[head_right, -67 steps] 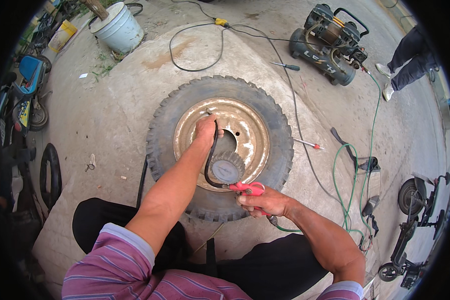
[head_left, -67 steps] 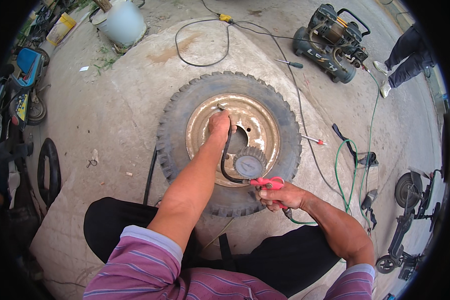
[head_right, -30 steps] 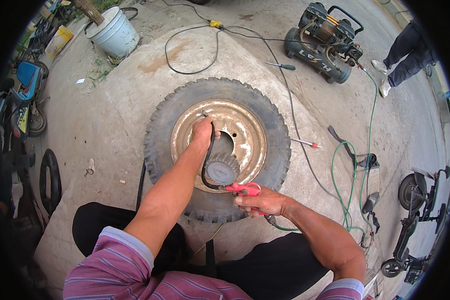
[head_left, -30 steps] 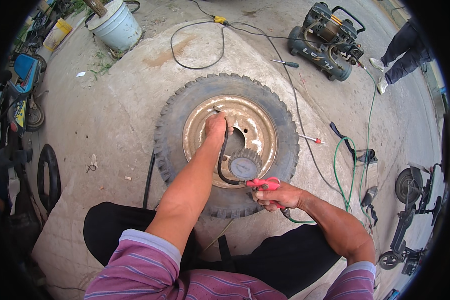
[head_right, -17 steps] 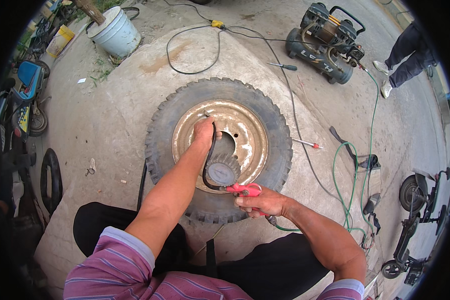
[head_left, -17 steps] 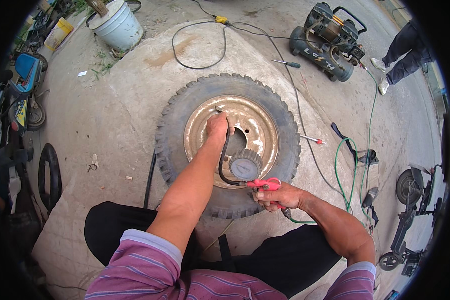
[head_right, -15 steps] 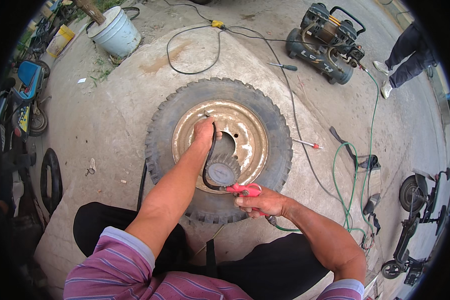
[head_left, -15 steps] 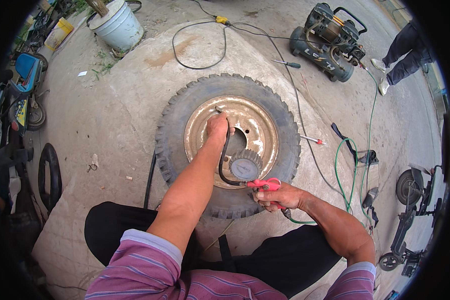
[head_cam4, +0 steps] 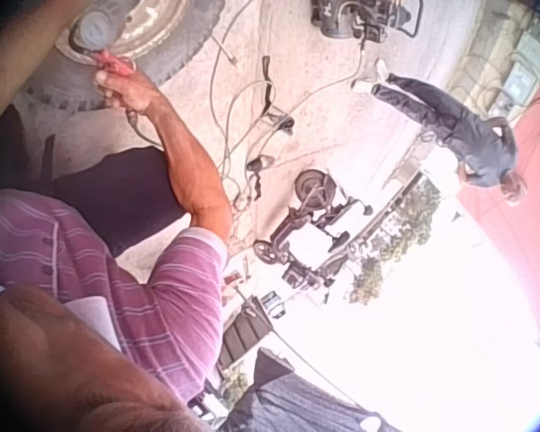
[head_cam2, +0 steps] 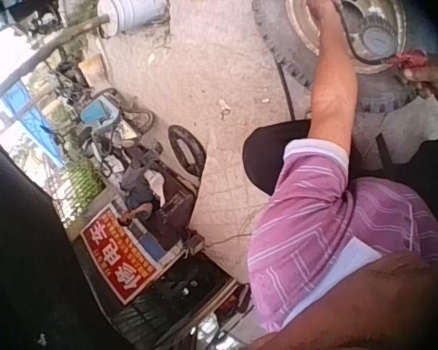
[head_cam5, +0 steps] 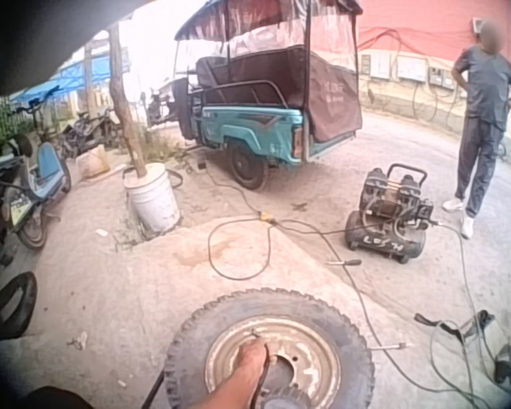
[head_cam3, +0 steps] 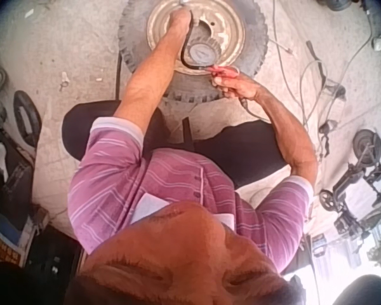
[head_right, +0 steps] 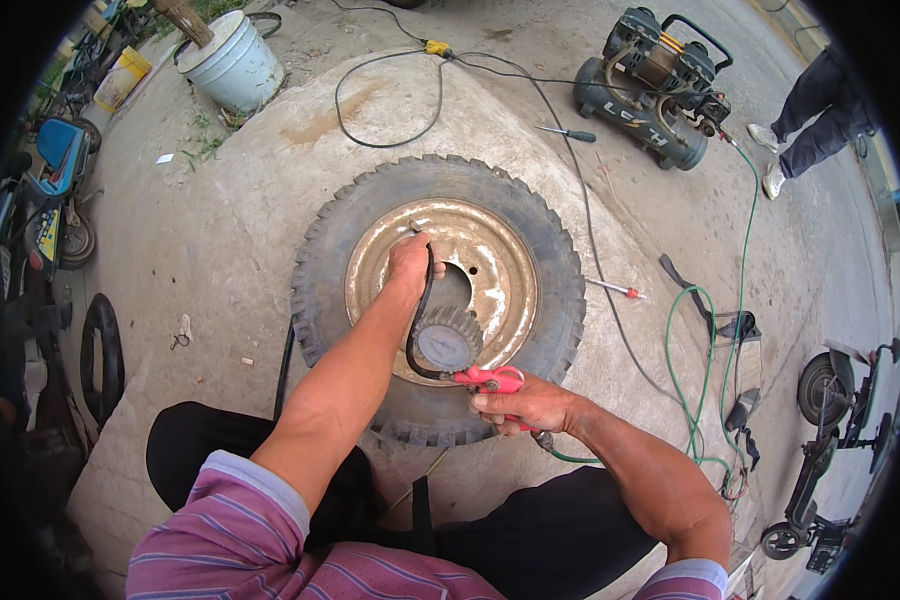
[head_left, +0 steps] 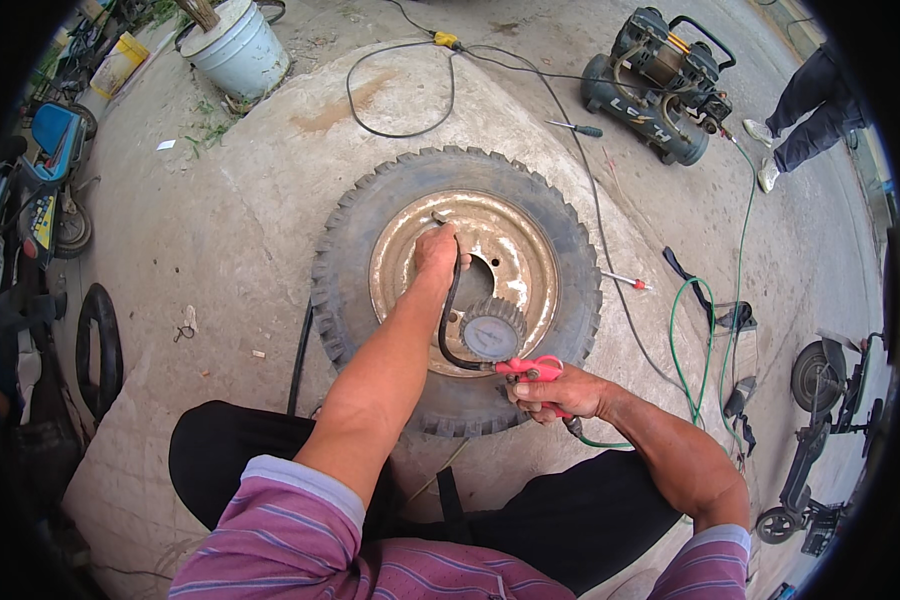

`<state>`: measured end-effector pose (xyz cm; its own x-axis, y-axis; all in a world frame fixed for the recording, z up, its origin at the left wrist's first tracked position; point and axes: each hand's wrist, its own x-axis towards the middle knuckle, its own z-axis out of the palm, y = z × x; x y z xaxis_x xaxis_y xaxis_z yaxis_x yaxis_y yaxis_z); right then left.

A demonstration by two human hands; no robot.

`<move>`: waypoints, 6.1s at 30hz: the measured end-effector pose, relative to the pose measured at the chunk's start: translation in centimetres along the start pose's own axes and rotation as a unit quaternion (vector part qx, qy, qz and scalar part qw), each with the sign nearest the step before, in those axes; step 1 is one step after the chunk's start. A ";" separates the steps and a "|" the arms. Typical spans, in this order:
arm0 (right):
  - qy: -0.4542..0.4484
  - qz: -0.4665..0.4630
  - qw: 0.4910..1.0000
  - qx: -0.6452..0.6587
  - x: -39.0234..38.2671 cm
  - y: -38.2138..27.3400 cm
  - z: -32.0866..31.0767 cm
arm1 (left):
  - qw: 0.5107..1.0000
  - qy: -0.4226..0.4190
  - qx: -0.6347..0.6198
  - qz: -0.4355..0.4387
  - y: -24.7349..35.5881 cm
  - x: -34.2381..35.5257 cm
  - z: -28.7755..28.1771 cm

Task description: The person uses a tire iron to pry a tire onto a rim, then connects an air hose to inflate the tire. The tire is mounted on the ground in a cluttered outdoor workshop.

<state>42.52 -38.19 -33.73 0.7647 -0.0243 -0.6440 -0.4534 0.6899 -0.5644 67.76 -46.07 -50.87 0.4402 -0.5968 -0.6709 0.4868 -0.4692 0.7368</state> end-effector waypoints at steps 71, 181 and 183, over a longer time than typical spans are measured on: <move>0.014 0.008 1.000 -0.017 0.1 -0.3 0.1 | 1.000 0.008 0.008 0.000 0.4 -0.6 0.1; 0.008 0.005 0.999 -0.031 0.5 0.2 0.1 | 1.000 0.010 0.010 0.017 1.0 -1.4 0.1; 0.004 0.005 0.999 -0.031 0.4 0.3 0.0 | 1.000 0.011 0.009 0.018 0.9 -1.2 0.1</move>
<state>42.76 -37.99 -34.13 0.7561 -0.0246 -0.6539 -0.4886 0.6436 -0.5891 67.57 -45.83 -49.37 0.4736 -0.5994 -0.6453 0.4571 -0.4590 0.7618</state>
